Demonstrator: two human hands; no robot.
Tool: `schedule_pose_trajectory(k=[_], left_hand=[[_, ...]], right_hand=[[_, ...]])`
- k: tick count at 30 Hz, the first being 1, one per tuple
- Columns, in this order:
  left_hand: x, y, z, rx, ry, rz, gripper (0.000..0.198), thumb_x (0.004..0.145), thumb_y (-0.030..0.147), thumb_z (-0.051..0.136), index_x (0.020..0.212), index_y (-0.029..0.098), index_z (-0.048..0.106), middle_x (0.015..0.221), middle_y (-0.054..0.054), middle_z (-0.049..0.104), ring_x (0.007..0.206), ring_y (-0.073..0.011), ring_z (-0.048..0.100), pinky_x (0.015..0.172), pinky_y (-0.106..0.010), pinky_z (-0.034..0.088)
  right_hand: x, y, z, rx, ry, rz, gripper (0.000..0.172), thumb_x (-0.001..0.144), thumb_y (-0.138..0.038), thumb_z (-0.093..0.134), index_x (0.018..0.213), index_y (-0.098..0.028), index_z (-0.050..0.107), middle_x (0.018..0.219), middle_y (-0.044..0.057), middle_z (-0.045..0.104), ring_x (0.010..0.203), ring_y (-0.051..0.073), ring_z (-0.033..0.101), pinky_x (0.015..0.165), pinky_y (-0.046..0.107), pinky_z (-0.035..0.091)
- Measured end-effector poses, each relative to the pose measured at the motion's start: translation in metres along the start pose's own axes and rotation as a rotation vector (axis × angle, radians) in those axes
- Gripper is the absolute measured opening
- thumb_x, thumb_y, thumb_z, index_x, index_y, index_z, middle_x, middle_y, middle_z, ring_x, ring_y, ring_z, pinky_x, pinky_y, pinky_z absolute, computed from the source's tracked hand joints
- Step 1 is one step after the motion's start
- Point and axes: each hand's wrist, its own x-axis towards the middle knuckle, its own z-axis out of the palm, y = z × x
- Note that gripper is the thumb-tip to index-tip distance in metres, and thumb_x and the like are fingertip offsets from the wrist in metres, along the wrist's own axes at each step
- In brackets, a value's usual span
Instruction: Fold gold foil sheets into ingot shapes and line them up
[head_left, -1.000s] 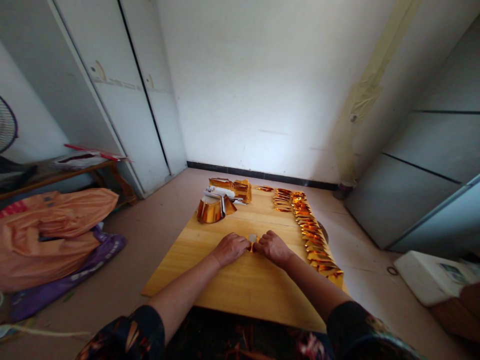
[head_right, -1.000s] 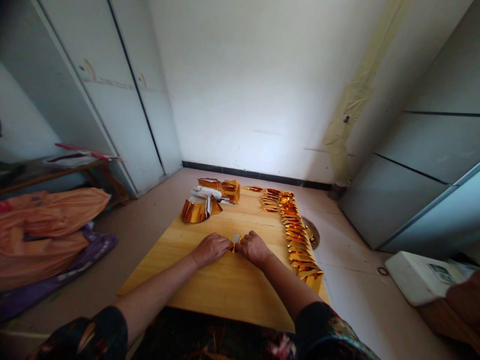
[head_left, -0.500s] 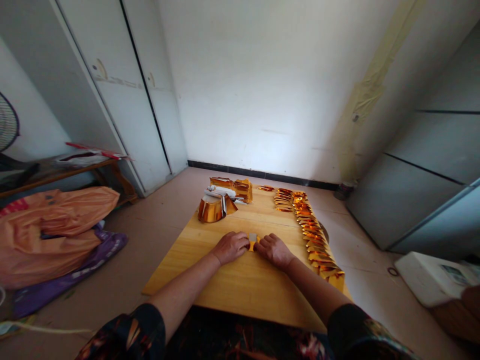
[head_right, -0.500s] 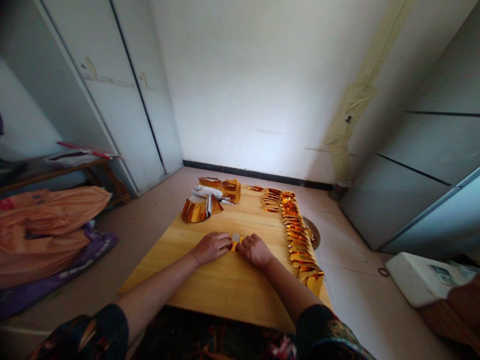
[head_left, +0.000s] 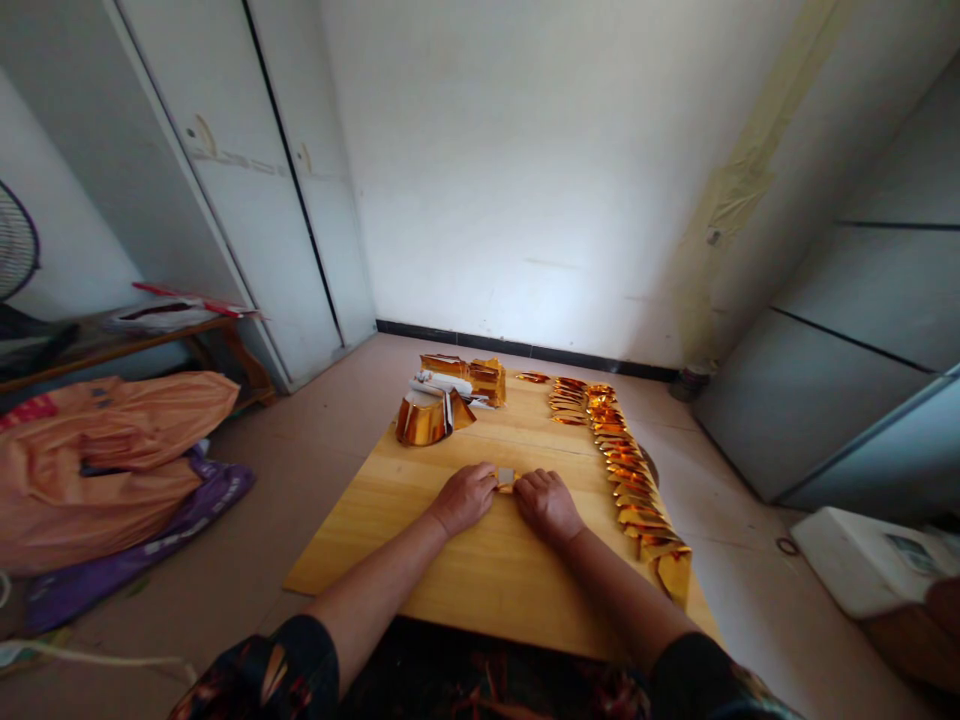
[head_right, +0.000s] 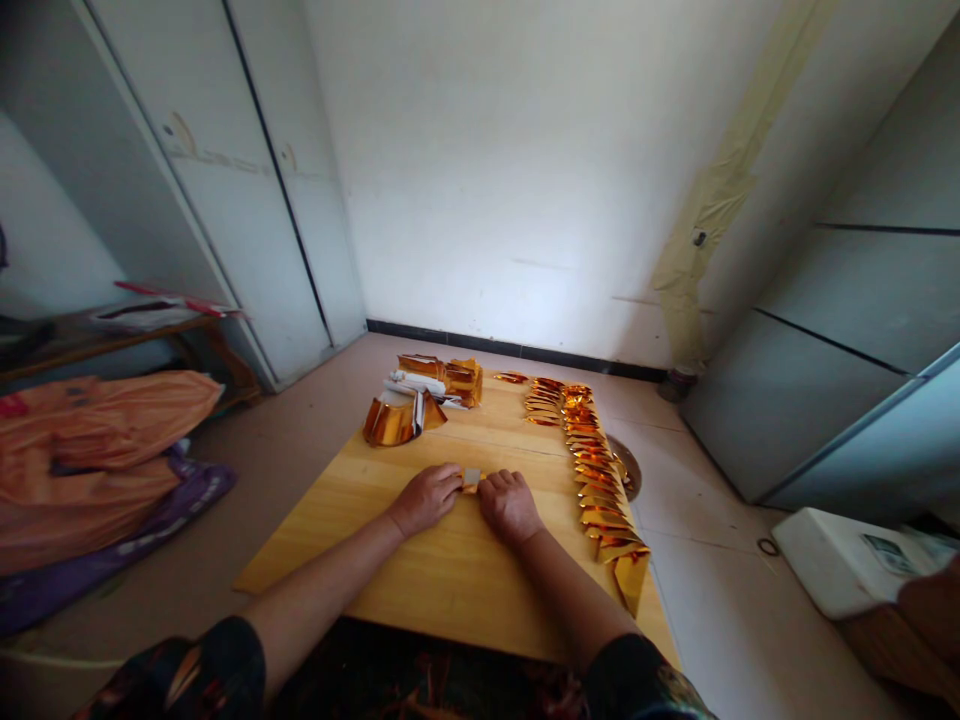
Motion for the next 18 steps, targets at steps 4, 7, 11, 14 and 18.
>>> schedule_pose_trajectory(k=[4,7,11,14,18], left_hand=[[0.001,0.000,0.004,-0.142,0.045,-0.092,0.022,0.078,0.006,0.047,0.084,0.018,0.066,0.103,-0.006,0.060,0.095,-0.0165,0.056,0.087,-0.029,0.048],[0.004,-0.002,0.006,-0.233,0.062,-0.194,0.019,0.079,0.009,0.048,0.080,0.017,0.065,0.102,-0.007,0.059,0.096,-0.0162,0.056,0.087,-0.029,0.047],[0.012,-0.002,0.006,-0.209,0.020,-0.309,0.018,0.082,0.013,0.047,0.077,0.017,0.063,0.091,-0.006,0.059,0.089,-0.0158,0.055,0.082,-0.028,0.046],[0.018,-0.001,0.006,-0.123,-0.043,-0.364,0.018,0.085,0.016,0.046,0.078,0.017,0.063,0.084,-0.005,0.061,0.085,-0.0171,0.055,0.079,-0.029,0.044],[0.020,0.001,0.007,-0.075,-0.060,-0.403,0.017,0.085,0.018,0.049,0.090,0.019,0.065,0.091,-0.004,0.065,0.091,-0.0188,0.057,0.081,-0.030,0.042]], right_hand=[[0.004,-0.009,0.000,0.048,-0.040,0.220,0.020,0.092,-0.023,0.047,0.083,-0.019,0.064,0.086,0.005,0.063,0.084,0.016,0.052,0.071,0.025,0.032],[0.008,-0.008,-0.003,0.098,-0.131,0.307,0.020,0.092,-0.023,0.045,0.089,-0.020,0.065,0.090,0.005,0.063,0.087,0.016,0.054,0.073,0.025,0.034],[0.013,-0.002,-0.006,0.184,-0.242,0.358,0.025,0.094,-0.022,0.040,0.096,-0.020,0.064,0.095,0.005,0.065,0.089,0.015,0.058,0.075,0.023,0.038],[0.016,-0.002,-0.005,0.193,-0.264,0.435,0.027,0.095,-0.022,0.036,0.100,-0.020,0.062,0.095,0.006,0.066,0.089,0.015,0.061,0.073,0.023,0.039],[0.018,-0.008,-0.003,0.142,-0.246,0.531,0.025,0.096,-0.021,0.034,0.103,-0.020,0.058,0.095,0.006,0.067,0.087,0.016,0.063,0.070,0.024,0.039]])
